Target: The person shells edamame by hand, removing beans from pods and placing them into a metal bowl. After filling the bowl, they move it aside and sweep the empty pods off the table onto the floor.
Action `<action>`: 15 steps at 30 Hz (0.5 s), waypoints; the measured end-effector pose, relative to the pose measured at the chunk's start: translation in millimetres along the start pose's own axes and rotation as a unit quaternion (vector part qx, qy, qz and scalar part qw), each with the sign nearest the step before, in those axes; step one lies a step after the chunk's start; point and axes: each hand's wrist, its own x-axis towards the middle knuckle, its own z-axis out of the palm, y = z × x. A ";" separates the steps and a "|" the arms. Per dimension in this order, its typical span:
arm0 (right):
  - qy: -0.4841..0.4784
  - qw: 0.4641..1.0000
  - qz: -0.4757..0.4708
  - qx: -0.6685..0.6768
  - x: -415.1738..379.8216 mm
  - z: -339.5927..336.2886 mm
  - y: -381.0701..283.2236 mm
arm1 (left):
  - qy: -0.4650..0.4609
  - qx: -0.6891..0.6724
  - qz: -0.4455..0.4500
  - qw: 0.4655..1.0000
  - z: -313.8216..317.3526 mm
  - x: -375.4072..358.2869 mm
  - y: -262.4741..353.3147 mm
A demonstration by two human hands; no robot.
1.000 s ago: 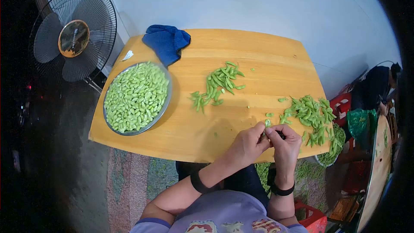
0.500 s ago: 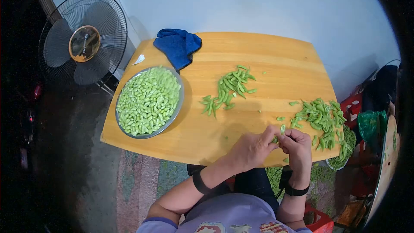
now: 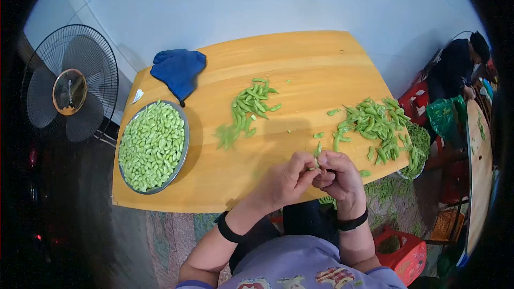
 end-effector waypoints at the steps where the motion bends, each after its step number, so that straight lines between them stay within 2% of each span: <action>1: 0.017 1.000 -0.011 -0.016 0.9 -0.7 -0.5 | -0.004 -0.002 0.002 1.000 1.9 -0.5 -0.1; 2: 0.019 1.000 -0.014 -0.014 0.9 0.0 -1.0 | 0.014 -0.124 -0.084 0.989 3.0 -1.5 -0.2; 3: 0.056 0.994 -0.059 -0.073 0.7 1.0 -1.5 | 0.033 -0.243 -0.170 0.955 2.9 -1.6 -0.5; 4: 0.093 0.982 -0.103 -0.131 0.5 0.7 -2.4 | 0.028 -0.242 -0.170 0.955 -2.8 1.6 1.2; 5: 0.097 0.981 -0.105 -0.128 0.0 -1.3 -4.4 | 0.051 -0.384 -0.263 0.883 -14.1 7.1 4.4; 6: 0.149 0.951 -0.157 -0.222 -0.8 -4.5 -8.2 | 0.073 -0.513 -0.348 0.781 -24.5 12.2 4.8; 8: 0.242 0.861 -0.255 -0.368 3.2 -20.4 -15.3 | 0.085 -0.331 -0.339 0.877 -42.4 18.9 -7.2; 9: 0.245 0.859 -0.258 -0.367 2.5 -25.9 -21.2 | 0.111 -0.368 -0.364 0.848 -54.1 26.8 -13.2; 10: 0.291 0.833 -0.254 -0.396 1.8 -29.6 -27.2 | 0.136 -0.403 -0.389 0.817 -65.2 36.5 -20.1; 11: 0.334 0.805 -0.248 -0.423 0.6 -33.3 -32.0 | 0.134 -0.404 -0.390 0.817 -75.4 45.3 -31.8; 12: 0.332 0.828 -0.229 -0.389 -1.6 -36.0 -36.3 | 0.117 -0.326 -0.400 0.849 -83.9 53.2 -48.5; 13: 0.333 0.828 -0.229 -0.389 -2.5 -37.3 -37.6 | 0.099 -0.245 -0.407 0.874 -85.9 59.7 -65.5; 14: 0.338 0.790 -0.223 -0.460 -3.9 -38.8 -37.1 | 0.098 -0.245 -0.406 0.875 -81.7 63.8 -88.3; 15: 0.341 0.748 -0.215 -0.527 -5.1 -39.9 -36.5 | 0.119 -0.060 -0.363 0.922 -76.7 66.4 -114.4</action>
